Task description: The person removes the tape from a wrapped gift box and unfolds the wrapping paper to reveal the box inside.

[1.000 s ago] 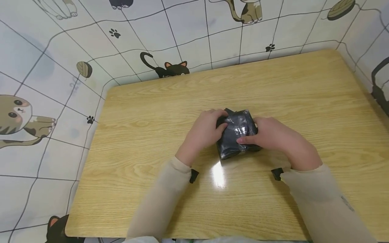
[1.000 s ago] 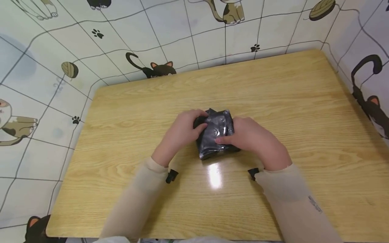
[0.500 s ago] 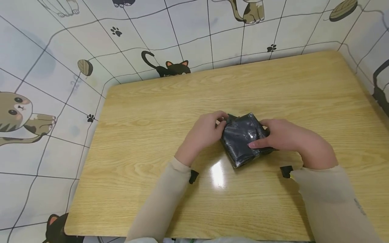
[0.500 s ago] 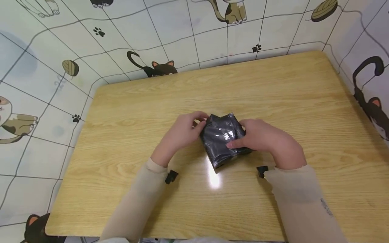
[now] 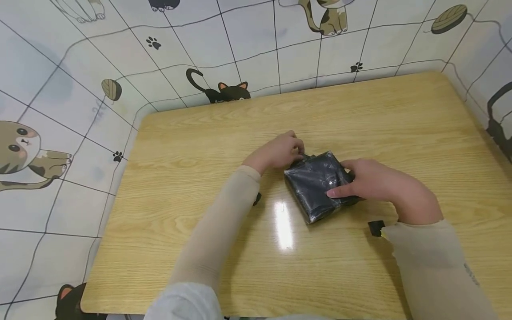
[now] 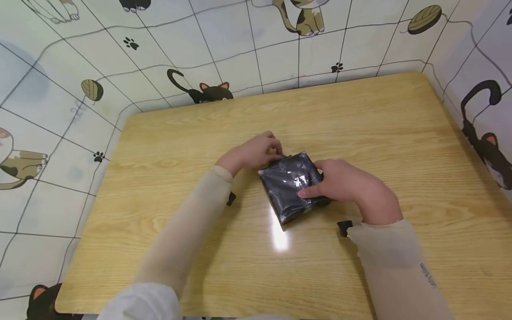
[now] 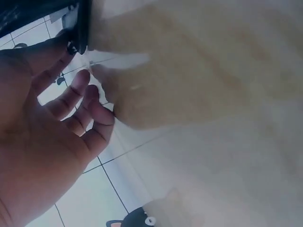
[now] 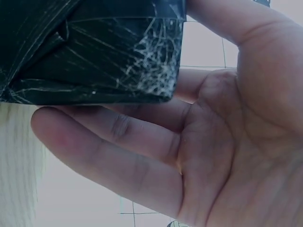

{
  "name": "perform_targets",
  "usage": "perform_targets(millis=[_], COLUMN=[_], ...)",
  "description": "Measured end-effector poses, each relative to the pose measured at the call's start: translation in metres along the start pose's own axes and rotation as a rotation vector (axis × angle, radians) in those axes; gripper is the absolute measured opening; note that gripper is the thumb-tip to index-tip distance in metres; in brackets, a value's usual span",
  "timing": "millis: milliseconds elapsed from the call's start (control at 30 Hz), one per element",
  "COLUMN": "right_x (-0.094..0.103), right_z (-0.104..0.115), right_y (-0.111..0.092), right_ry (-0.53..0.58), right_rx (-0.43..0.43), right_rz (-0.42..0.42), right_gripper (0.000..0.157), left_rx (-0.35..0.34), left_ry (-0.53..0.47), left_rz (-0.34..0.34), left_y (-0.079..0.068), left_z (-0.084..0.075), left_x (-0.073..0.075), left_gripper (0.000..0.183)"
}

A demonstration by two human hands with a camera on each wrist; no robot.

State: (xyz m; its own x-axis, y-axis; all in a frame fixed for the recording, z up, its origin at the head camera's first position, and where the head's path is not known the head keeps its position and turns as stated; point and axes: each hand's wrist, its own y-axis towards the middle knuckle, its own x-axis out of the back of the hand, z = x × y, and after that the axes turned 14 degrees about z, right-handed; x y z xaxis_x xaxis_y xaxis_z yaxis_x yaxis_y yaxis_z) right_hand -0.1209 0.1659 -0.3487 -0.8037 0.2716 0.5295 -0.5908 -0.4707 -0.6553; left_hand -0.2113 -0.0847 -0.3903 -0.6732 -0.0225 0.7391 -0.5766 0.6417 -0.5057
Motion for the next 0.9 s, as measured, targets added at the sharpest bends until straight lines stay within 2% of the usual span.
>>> perform_targets(millis=[133, 233, 400, 500, 567, 667, 733, 800, 900], right_x=[0.0, 0.001, 0.006, 0.011, 0.014, 0.018, 0.02, 0.021, 0.023], right_z=[-0.001, -0.002, -0.002, 0.005, 0.01, 0.016, 0.019, 0.022, 0.024], right_y=[0.0, 0.0, 0.001, 0.003, 0.005, 0.009, 0.012, 0.015, 0.016], right_ry=[0.011, 0.002, -0.013, -0.038, -0.059, -0.092, -0.109, -0.119, -0.109], right_rx=[0.02, 0.039, 0.076, 0.121, 0.148, 0.162, 0.161, 0.161, 0.167], right_rz=[0.007, 0.014, 0.034, 0.042, 0.047, 0.06, 0.07, 0.077, 0.091], right_gripper=[0.11, 0.109, 0.106, 0.099, 0.094, 0.091, 0.09, 0.089, 0.087], left_rx=[0.0, -0.034, -0.051, -0.036, -0.023, 0.007, 0.032, 0.044, 0.031], left_ry=[0.083, 0.08, -0.067, -0.154, -0.197, -0.234, -0.229, -0.2, -0.18], left_rz=[0.031, 0.039, 0.105, 0.142, 0.132, 0.095, 0.098, 0.141, 0.228], left_y=[0.001, -0.001, -0.016, -0.029, -0.034, -0.04, -0.043, -0.046, -0.05], left_z=[-0.003, -0.002, 0.002, 0.011, 0.017, 0.026, 0.03, 0.031, 0.031], left_x=[0.008, 0.015, 0.024, 0.024, 0.021, 0.016, 0.014, 0.013, 0.012], left_gripper=[0.02, 0.023, 0.028, 0.016, 0.009, 0.026, 0.033, 0.039, 0.037])
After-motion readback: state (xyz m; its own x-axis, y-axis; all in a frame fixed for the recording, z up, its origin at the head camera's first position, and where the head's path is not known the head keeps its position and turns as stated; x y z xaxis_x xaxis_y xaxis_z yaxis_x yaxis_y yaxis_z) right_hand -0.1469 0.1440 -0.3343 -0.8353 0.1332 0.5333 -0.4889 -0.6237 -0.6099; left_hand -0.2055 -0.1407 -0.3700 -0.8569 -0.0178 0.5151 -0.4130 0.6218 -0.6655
